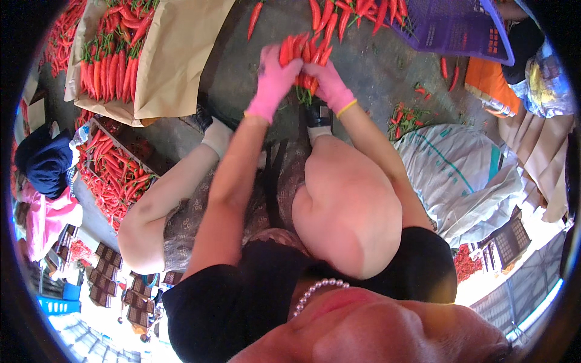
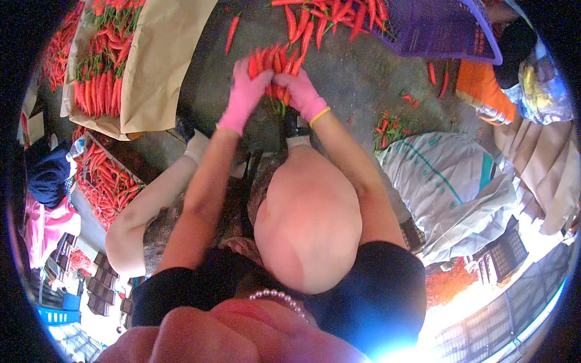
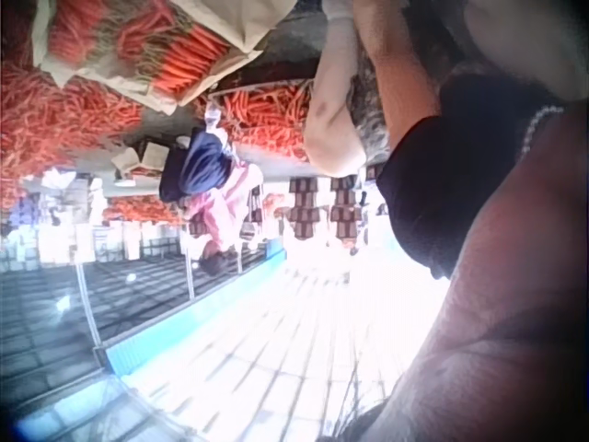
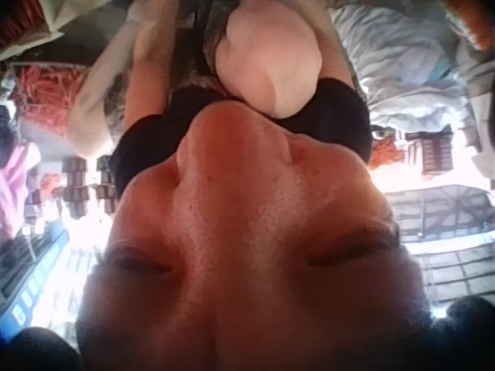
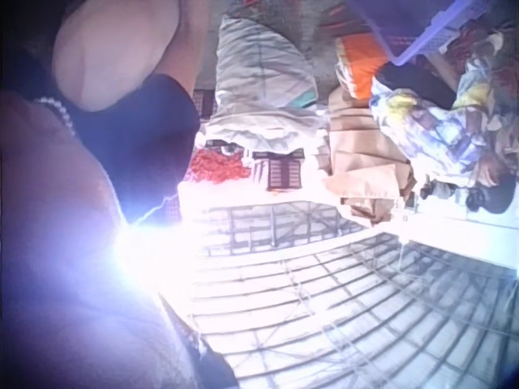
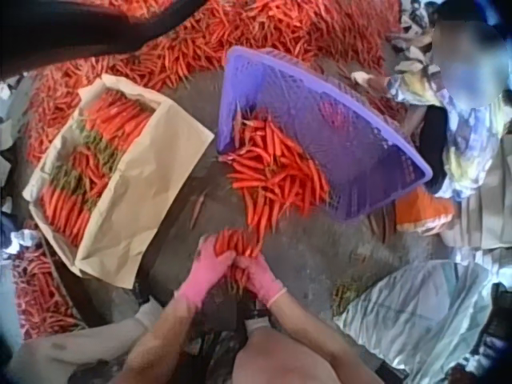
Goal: The person sorts red chili peppers by hand and places them into a cardboard box while sitting on the floor.
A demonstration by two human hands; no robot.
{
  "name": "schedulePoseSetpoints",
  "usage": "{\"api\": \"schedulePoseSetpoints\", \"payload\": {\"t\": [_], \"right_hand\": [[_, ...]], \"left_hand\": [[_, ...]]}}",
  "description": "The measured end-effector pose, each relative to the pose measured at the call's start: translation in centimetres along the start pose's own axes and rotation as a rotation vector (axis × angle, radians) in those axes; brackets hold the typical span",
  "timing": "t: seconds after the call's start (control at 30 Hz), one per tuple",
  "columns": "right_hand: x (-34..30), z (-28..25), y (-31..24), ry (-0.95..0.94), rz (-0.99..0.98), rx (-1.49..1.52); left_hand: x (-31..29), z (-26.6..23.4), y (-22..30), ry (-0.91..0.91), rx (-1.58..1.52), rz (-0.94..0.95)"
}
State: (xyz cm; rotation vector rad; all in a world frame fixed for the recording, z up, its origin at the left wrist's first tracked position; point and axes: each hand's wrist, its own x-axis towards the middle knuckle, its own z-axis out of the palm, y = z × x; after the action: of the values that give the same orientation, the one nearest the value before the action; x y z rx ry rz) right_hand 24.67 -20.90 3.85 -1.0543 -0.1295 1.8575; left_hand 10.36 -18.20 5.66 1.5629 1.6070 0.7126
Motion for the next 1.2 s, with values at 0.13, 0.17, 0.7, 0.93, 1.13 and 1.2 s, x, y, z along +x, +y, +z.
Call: {"api": "schedulePoseSetpoints", "payload": {"t": [0.13, 0.17, 0.7, 0.93, 1.13, 1.2], "right_hand": [[3.3, 1.1, 0.8, 0.021, -0.029, 0.146], [3.6, 1.2, 0.4, -0.002, -0.042, 0.13], [11.6, 10.0, -9.1, -0.451, 0.204, -1.584], [7.1, -0.1, -8.3, 0.138, -0.138, -0.421], [7.9, 0.5, -8.3, -0.057, 0.11, -0.903], [5.8, 3.6, -8.3, -0.009, 0.125, -1.217]], "left_hand": [[6.9, -1.9, 0.5, -0.505, 0.1, -0.379], [6.9, -2.8, 2.4, -0.505, 0.256, -0.31], [4.1, -1.2, -4.9, 0.105, -1.339, -0.558], [10.9, 0.9, 2.2, -0.493, -0.919, -0.439], [8.6, 1.1, -2.3, -0.442, -1.084, -0.676], [5.4, -0.3, -3.5, -0.358, -1.205, -0.663]]}}
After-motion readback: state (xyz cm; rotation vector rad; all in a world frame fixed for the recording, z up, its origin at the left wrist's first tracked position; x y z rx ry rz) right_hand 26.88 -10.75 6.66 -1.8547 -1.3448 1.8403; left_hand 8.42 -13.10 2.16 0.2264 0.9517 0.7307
